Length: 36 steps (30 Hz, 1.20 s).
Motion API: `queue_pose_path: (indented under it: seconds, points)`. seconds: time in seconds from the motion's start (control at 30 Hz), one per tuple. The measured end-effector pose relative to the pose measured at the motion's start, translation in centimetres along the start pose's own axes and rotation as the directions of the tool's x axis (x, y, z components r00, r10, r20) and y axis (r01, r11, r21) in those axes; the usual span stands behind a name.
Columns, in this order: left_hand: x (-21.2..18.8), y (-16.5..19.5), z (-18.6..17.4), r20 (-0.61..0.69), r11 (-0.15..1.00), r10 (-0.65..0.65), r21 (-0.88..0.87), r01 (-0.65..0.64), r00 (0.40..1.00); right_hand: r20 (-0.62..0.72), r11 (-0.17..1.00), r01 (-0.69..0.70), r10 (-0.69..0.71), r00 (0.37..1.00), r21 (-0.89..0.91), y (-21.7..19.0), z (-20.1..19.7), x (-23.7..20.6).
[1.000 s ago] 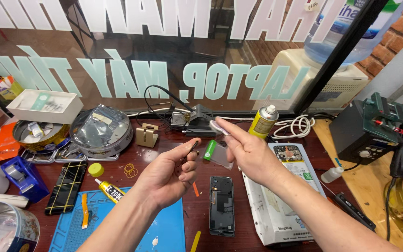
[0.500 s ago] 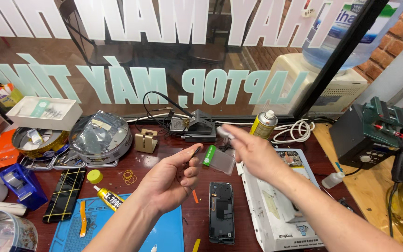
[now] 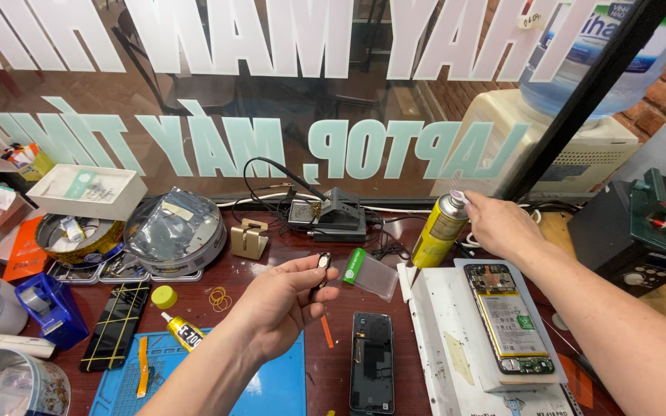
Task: The person removes rubber bands from a smartphone, wipes the screen with a cloth, and then uses a plastic spudger to pry and remove the motherboard from the phone's chassis. The motherboard is then cleaned with a cotton swab.
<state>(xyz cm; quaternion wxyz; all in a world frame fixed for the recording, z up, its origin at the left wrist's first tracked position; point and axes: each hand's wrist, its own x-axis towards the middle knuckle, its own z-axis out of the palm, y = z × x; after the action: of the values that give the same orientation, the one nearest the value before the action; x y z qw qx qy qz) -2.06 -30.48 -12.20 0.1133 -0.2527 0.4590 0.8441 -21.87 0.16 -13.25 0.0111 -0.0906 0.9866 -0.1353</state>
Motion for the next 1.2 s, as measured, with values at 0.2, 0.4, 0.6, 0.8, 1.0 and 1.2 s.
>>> queue_pose_path:
  seconds: [0.2,0.4,0.6,0.8,1.0,1.2]
  points:
    - [0.9,0.2,0.6,-0.037,0.999,-0.012,0.038,0.013,0.999,0.046,0.993,-0.071,0.075,0.996,-0.092,-0.6,-0.5,-0.9]
    - [0.9,1.7,1.6,-0.008,1.0,0.01,-0.012,-0.01,1.0,0.036,0.989,-0.082,0.088,0.996,-0.127,-1.6,-0.9,-1.6]
    - [0.1,2.7,2.7,-0.061,1.0,0.015,-0.02,-0.016,0.998,0.035,0.989,-0.088,0.093,0.995,-0.117,-1.8,-0.8,-1.7]
    - [-1.0,2.3,2.6,-0.032,0.999,0.035,0.018,-0.035,0.999,0.07,0.986,-0.098,0.108,0.992,-0.134,-1.8,-0.9,-1.6]
    - [-1.6,1.2,1.7,-0.027,0.987,0.087,0.14,-0.082,0.996,0.043,0.954,0.123,-0.14,0.989,0.274,-7.0,-1.8,-5.4]
    - [-2.1,1.0,1.5,0.013,0.977,0.115,0.18,-0.115,0.993,0.123,0.662,0.368,-0.572,0.811,0.653,-13.1,-0.6,-11.5]
